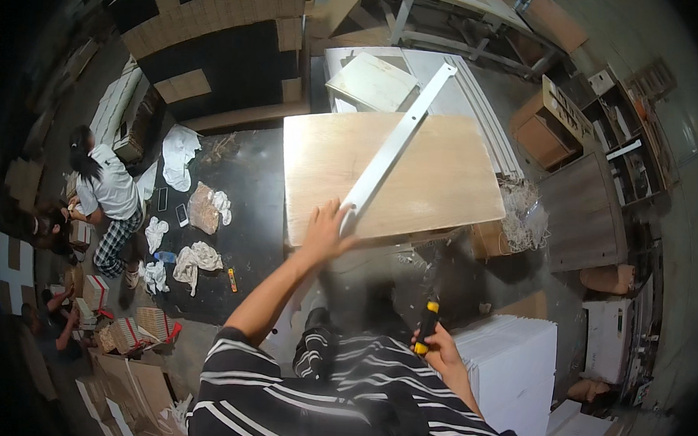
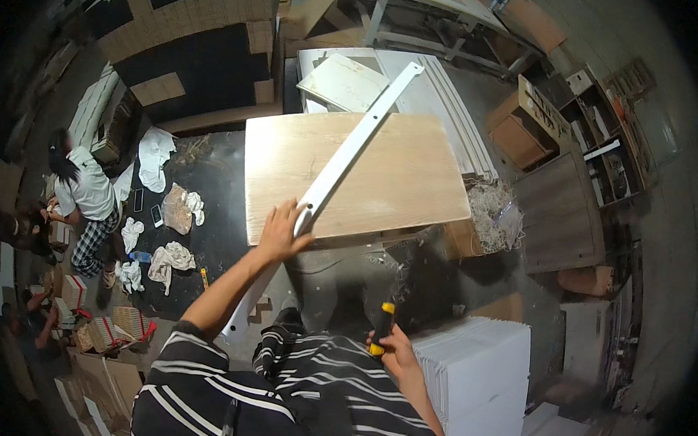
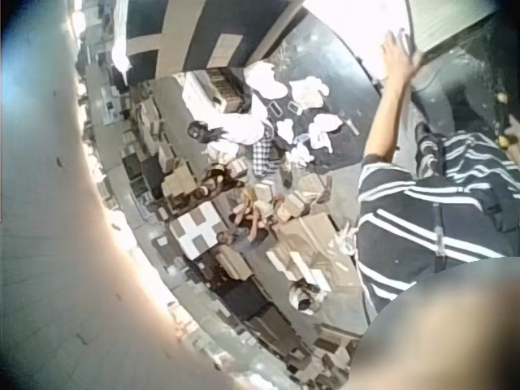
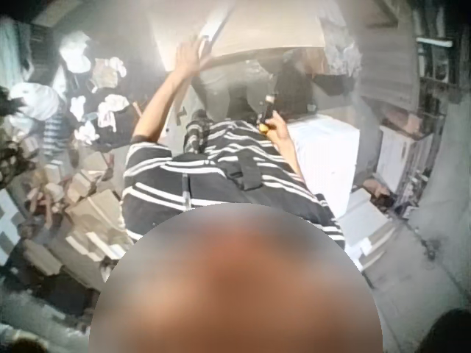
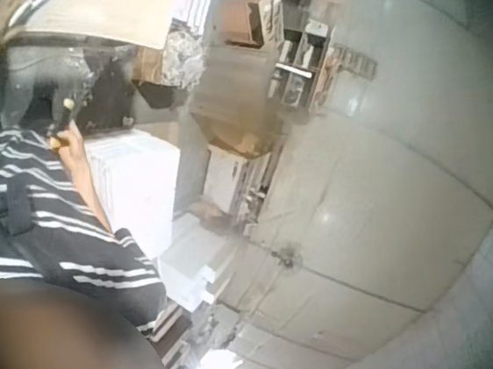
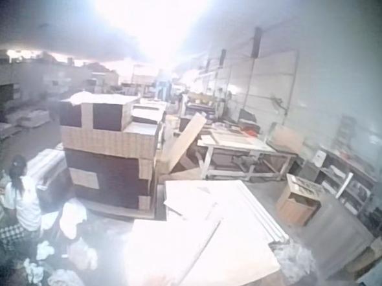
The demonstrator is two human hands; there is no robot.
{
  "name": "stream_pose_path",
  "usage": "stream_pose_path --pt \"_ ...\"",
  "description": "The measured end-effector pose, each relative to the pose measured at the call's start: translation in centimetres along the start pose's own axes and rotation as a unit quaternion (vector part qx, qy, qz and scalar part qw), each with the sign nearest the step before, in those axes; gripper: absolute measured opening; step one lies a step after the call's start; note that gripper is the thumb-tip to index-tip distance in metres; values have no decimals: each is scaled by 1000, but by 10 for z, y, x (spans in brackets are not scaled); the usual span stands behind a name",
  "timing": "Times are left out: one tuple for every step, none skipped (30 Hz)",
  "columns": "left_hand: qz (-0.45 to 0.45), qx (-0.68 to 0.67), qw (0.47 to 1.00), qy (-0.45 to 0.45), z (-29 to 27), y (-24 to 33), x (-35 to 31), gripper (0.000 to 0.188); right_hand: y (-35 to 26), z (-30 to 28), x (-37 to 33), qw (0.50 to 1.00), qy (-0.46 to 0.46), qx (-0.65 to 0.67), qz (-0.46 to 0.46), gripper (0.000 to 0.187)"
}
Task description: The person uses a yellow utility knife to cut a long white plastic strip on a wooden workbench. They repeatedly score and snap the strip into shorter pieces, then place the cut pieces onto a stack of similar strips.
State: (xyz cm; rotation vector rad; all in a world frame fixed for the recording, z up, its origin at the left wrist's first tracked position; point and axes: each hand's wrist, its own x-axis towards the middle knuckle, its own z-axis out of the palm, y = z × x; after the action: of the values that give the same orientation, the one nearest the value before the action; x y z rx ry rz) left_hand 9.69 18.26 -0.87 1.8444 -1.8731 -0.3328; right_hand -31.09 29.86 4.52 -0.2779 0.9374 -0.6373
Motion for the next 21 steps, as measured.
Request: stream_pose_path --pt "10 -9 999 -28 -5 1 -22 91 6 5 -5 999 19 -39 -6 54" --pt "9 17 997 -70 -10 1 -40 96 11 10 -8 997 32 -62 -23 54" --pt "12 11 997 -79 -14 0 -55 95 16 15 -10 995 49 -82 -40 53" --pt "16 19 997 -72 -16 -4 -59 92 20 20 -12 996 50 -55 -39 46" --pt "12 28 996 -80 -14 -5 -64 90 24 25 -14 998 37 -42 -35 33" --pt "31 20 998 -47 -10 -5 -64 84 27 30 -16 996 63 -59 -27 28" --pt "50 17 999 -11 -4 -5 -55 79 29 34 -16 991 105 -81 -18 23" --pt "62 -10 998 16 4 -4 -46 76 33 39 -16 986 121 -107 -35 20" --pt "78 -22 996 36 13 -3 -32 74 35 44 -16 983 111 -133 -54 29" --pt "79 -27 995 47 22 1 -13 74 36 48 -14 979 115 -154 -64 34" --pt "84 -42 994 62 31 5 6 74 38 52 -14 975 119 -174 -72 40" --pt "83 -52 993 72 38 9 26 74 37 56 -15 972 107 -196 -78 41" --pt "86 -66 990 85 42 12 43 73 37 58 -15 967 107 -218 -78 43" --pt "60 -65 993 74 46 17 57 70 37 60 -18 967 99 -218 -90 42" --pt "38 -48 997 50 46 20 66 72 36 62 -20 963 102 -232 -86 41" --pt "35 -27 999 31 45 20 71 76 35 63 -22 957 117 -251 -93 39" --pt "19 -23 1000 -7 43 20 71 81 35 64 -26 948 148 -271 -85 36" --pt "20 19 999 -34 39 19 66 85 35 65 -27 942 149 -286 -95 34" --pt "19 28 998 -49 36 17 57 84 35 68 -29 937 163 -297 -89 31" --pt "19 24 999 -40 33 19 47 82 35 72 -29 926 151 -330 -100 28" --pt "17 36 999 -36 29 18 39 80 34 77 -28 907 166 -378 -78 30"
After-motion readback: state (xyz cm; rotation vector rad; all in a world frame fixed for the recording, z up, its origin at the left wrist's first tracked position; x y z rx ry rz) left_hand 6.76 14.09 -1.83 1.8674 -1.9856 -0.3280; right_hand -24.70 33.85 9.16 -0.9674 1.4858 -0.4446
